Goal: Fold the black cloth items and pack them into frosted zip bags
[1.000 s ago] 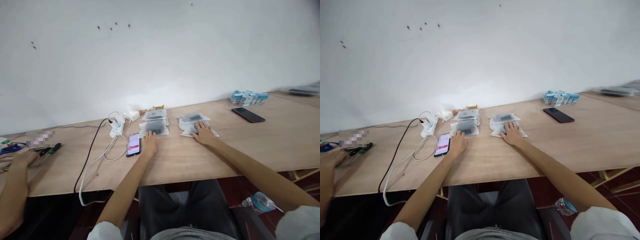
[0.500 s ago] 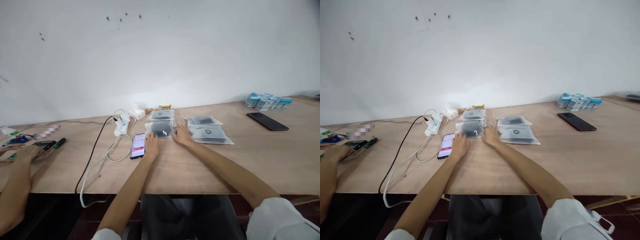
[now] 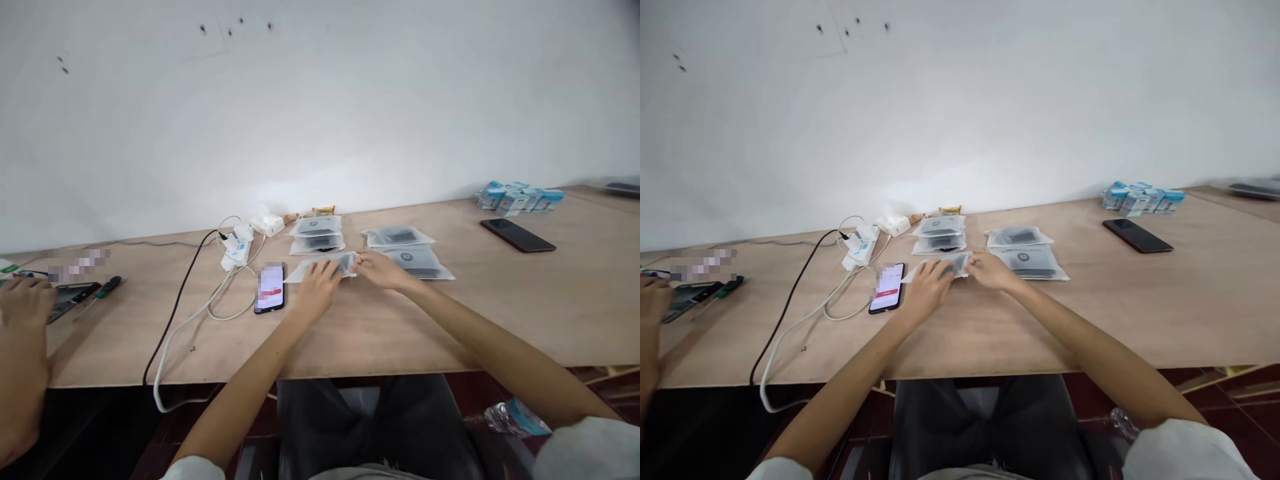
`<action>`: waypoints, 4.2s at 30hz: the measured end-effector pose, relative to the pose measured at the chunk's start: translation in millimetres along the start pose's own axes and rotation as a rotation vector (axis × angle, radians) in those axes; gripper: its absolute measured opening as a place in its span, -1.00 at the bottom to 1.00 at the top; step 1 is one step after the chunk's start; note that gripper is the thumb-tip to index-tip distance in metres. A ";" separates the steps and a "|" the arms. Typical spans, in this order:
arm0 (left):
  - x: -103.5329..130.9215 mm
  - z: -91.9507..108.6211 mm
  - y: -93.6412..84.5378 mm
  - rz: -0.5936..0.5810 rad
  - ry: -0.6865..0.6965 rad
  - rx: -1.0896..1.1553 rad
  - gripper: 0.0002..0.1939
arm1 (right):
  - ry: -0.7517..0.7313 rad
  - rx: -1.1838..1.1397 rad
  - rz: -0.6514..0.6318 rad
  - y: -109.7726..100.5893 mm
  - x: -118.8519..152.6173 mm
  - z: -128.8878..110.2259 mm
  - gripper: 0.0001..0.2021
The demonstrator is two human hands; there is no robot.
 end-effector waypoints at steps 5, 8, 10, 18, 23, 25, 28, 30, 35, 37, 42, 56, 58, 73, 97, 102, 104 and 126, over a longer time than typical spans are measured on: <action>6.3 14.3 -34.4 0.107 -0.009 0.099 -0.77 | -0.237 -0.107 0.068 -34.7 40.2 -41.3 -0.77; 10.1 23.0 -41.0 0.094 -0.006 0.158 -0.78 | -0.279 -0.072 0.090 -43.1 54.2 -48.2 -0.81; 11.6 26.4 -42.2 0.077 -0.025 0.197 -0.80 | -0.293 -0.039 0.137 -48.0 58.7 -48.8 -0.81; 10.9 39.1 -47.4 0.082 -0.011 0.388 -0.79 | -0.333 -0.012 0.187 -50.9 64.9 -56.8 -0.81; 9.8 45.1 -47.1 0.077 0.020 0.287 -0.78 | -0.409 0.026 0.159 -43.3 65.1 -66.3 -0.82; 11.1 37.9 -46.9 0.067 0.016 0.218 -0.79 | -0.441 0.070 0.171 -42.8 64.3 -65.5 -0.81; 15.9 8.6 -47.8 0.061 -0.034 0.141 -0.80 | -0.428 0.127 0.176 -43.8 60.3 -51.1 -0.81; 21.7 -18.7 -48.5 0.059 -0.084 0.084 -0.80 | -0.396 0.156 0.175 -45.0 55.1 -34.9 -0.81; 43.2 -59.6 -59.1 0.074 -0.183 -0.014 -0.84 | -0.329 0.243 0.223 -43.8 30.2 5.1 -0.81; 50.4 -47.8 -62.7 0.035 -0.156 0.032 -0.85 | -0.277 0.300 0.205 -37.1 18.7 19.6 -0.79; 44.4 -3.3 -56.3 -0.077 -0.064 0.291 -0.76 | -0.138 0.386 0.129 -22.9 22.1 38.0 -0.80; -15.8 -89.4 74.6 -0.340 -0.675 0.361 -0.57 | -0.123 0.193 0.095 13.0 51.5 -6.7 -0.91; -12.8 -92.6 76.0 -0.347 -0.694 0.372 -0.58 | -0.104 0.148 0.140 8.6 50.6 -4.3 -0.93; -9.6 -90.4 73.3 -0.307 -0.697 0.424 -0.61 | -0.133 0.128 0.110 11.1 61.2 -3.0 -0.85; -3.6 -104.9 69.3 -0.448 -0.910 0.502 -0.63 | 0.144 0.117 0.047 41.6 33.5 24.8 -0.46; -10.8 -104.8 74.5 -0.418 -0.921 0.488 -0.68 | 0.068 0.136 0.046 45.0 22.6 11.8 -0.51; -13.5 -102.9 73.6 -0.394 -0.904 0.472 -0.74 | 0.021 0.122 0.041 43.5 20.4 5.1 -0.64; 20.9 -37.8 35.8 -0.140 -0.554 -0.215 -0.59 | 0.268 0.412 0.131 -73.5 147.0 70.6 -0.57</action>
Point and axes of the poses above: each hand's wrist, its own x-axis away from the middle knuckle, its own y-axis out of the palm, z = x × y, the point moved 9 cm from there along -x, towards the middle knuckle, and after that the axes turned 13 degrees about -y, right-handed, at the moved point
